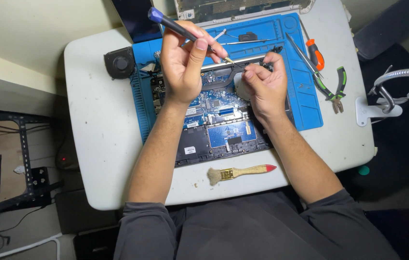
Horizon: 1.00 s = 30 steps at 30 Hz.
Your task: Disassembling and repairing internal laptop components, including removing a fan and reconnecting a daughterboard ribbon cable.
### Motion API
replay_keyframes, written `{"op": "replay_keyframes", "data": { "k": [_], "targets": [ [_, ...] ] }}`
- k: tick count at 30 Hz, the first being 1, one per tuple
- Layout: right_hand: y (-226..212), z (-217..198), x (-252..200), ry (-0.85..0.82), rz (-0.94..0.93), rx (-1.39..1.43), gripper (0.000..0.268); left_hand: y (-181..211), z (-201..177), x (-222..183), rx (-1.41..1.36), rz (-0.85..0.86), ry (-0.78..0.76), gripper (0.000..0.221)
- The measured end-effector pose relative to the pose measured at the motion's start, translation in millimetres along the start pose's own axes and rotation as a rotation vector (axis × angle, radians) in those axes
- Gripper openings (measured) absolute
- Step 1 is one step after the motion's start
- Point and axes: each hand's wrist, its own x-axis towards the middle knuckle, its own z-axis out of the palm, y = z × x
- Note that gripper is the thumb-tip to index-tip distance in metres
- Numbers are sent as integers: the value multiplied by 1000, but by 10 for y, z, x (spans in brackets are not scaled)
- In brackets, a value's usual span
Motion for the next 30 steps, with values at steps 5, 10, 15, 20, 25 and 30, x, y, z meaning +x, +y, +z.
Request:
{"op": "replay_keyframes", "data": {
  "k": [5,10,15,20,25,30],
  "targets": [
    [46,9,-1,65,-72,-38,47,-62,49,-29,-21,-13,98,9],
    [51,-7,-5,98,-131,-20,43,-105,109,-72,-46,-9,129,10],
    [52,24,1,98,-166,8,46,-105,113,-59,-52,21,116,9],
    [28,54,-15,149,-194,-35,48,-100,99,-67,-40,12,104,10],
    [3,70,-28,134,-197,-50,50,-82,80,-60,-41,7,89,10],
    [8,65,-56,7,-90,35,41,-17,50,-23,25,24,129,11]
  ]
}}
